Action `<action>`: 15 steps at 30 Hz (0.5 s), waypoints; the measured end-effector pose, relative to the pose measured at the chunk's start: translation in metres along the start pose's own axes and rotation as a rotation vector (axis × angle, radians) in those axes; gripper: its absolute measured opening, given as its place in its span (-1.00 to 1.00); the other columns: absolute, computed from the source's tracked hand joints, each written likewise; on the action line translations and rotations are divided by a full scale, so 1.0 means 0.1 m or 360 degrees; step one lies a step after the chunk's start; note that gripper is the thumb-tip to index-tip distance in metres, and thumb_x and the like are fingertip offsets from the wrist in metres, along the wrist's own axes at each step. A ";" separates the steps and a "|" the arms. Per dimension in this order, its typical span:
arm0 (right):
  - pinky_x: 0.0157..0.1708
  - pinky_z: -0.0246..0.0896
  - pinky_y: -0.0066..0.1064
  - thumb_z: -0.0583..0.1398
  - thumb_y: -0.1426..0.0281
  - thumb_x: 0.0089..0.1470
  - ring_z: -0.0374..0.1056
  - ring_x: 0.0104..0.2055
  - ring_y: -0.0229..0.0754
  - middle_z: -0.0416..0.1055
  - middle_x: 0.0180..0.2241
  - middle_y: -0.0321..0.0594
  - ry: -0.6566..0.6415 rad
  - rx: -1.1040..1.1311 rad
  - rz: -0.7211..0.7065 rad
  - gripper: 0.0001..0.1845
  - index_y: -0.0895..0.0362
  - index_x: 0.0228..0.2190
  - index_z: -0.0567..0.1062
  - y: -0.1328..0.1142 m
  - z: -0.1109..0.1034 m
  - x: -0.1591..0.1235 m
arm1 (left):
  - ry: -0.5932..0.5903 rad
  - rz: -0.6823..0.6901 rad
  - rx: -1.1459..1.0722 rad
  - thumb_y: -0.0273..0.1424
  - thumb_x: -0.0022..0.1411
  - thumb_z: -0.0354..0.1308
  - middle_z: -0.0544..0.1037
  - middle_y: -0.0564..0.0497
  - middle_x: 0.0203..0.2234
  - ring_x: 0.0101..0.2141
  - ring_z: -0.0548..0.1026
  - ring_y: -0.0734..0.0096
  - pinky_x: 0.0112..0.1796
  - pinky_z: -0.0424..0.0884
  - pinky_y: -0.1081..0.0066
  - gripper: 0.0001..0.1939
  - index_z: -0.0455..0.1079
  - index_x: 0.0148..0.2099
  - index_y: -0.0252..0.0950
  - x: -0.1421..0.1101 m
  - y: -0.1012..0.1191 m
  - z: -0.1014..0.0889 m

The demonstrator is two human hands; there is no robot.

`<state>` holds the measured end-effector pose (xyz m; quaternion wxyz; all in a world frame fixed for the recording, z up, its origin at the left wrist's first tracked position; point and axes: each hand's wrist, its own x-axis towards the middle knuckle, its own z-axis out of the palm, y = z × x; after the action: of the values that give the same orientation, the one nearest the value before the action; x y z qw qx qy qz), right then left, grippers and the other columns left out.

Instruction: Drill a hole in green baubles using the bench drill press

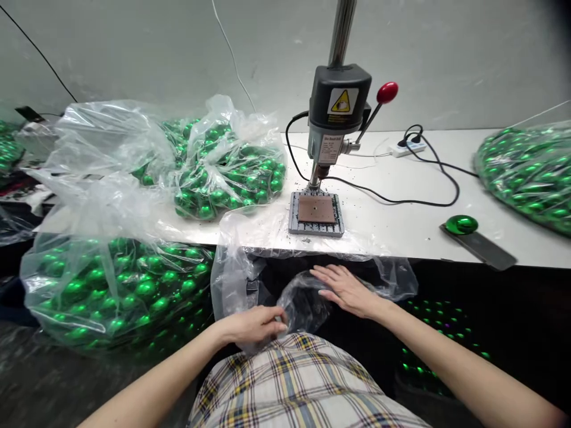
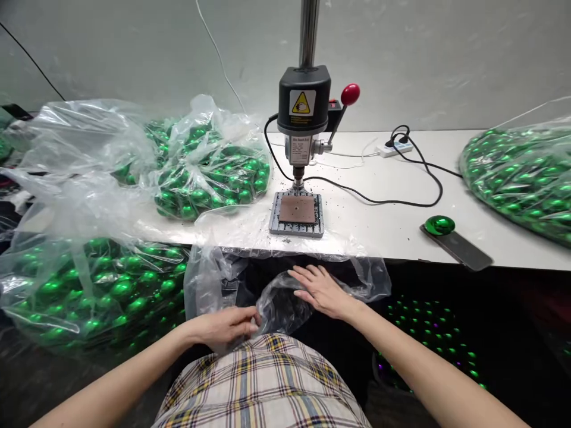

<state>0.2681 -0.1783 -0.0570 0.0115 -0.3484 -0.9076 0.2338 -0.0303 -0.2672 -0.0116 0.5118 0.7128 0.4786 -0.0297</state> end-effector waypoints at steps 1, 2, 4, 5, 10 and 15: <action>0.24 0.05 0.17 -0.03 0.11 0.37 0.32 0.15 0.13 0.43 0.13 0.07 -0.0079 -0.0035 0.0004 -0.43 0.09 0.27 0.32 0.06 0.09 0.02 | -0.0031 -0.0027 -0.0030 -0.03 0.36 -0.04 0.49 -0.01 -0.36 -0.35 0.40 0.33 -0.29 0.30 0.41 -0.54 0.46 -0.02 -0.28 0.01 -0.03 0.04; 0.21 0.07 0.18 0.02 0.15 0.35 0.40 0.02 0.11 0.52 -0.03 0.06 -0.0157 -0.0069 0.0003 -0.48 0.12 0.18 0.43 0.13 0.16 -0.02 | -0.0018 -0.0076 -0.0055 -0.04 0.34 -0.02 0.49 0.00 -0.37 -0.36 0.41 0.33 -0.32 0.29 0.42 -0.52 0.44 0.04 -0.29 -0.01 -0.07 0.07; 0.17 0.13 0.07 0.07 0.29 0.31 0.44 -0.16 0.00 0.55 -0.28 -0.04 -0.0284 -0.0126 -0.0030 -0.65 0.11 -0.10 0.61 0.31 0.21 -0.25 | 0.0138 -0.0225 -0.0026 -0.07 0.30 0.04 0.49 0.02 -0.41 -0.39 0.42 0.33 -0.37 0.28 0.43 -0.47 0.37 0.16 -0.30 -0.09 -0.18 0.10; 0.13 0.18 -0.01 0.05 0.38 0.30 0.42 -0.19 -0.03 0.53 -0.32 -0.07 -0.0318 -0.0151 -0.0041 -0.67 0.09 -0.19 0.63 0.40 0.20 -0.43 | 0.0233 -0.0278 0.0037 -0.09 0.28 0.08 0.50 0.04 -0.41 -0.39 0.43 0.32 -0.38 0.28 0.44 -0.44 0.33 0.20 -0.29 -0.14 -0.23 0.11; 0.01 0.29 0.03 -0.06 0.56 0.24 0.43 -0.14 0.04 0.50 -0.22 -0.03 -0.0318 -0.0264 0.0110 -0.43 -0.06 0.01 0.60 0.66 0.19 -1.44 | 0.0208 -0.0185 0.0649 -0.39 0.27 0.07 0.59 -0.03 -0.34 -0.25 0.55 0.20 -0.21 0.35 0.35 -0.81 0.52 -0.19 -0.20 -0.30 -0.44 0.29; 0.25 0.28 0.06 0.02 0.50 0.22 0.29 0.30 0.08 0.37 0.24 -0.17 -0.0203 -0.0135 0.0207 -0.25 -0.32 0.34 0.14 0.78 0.64 -1.92 | 0.0210 -0.0267 0.1101 -0.47 0.29 0.03 0.60 -0.19 -0.18 -0.09 0.53 0.01 -0.03 0.39 0.10 -0.75 0.57 -0.22 -0.24 -0.34 -0.57 0.60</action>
<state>0.4506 -0.2771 -0.1206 -0.0763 -0.3911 -0.8911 0.2172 -0.0622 -0.3343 -0.0617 0.2041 0.8025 0.5291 -0.1858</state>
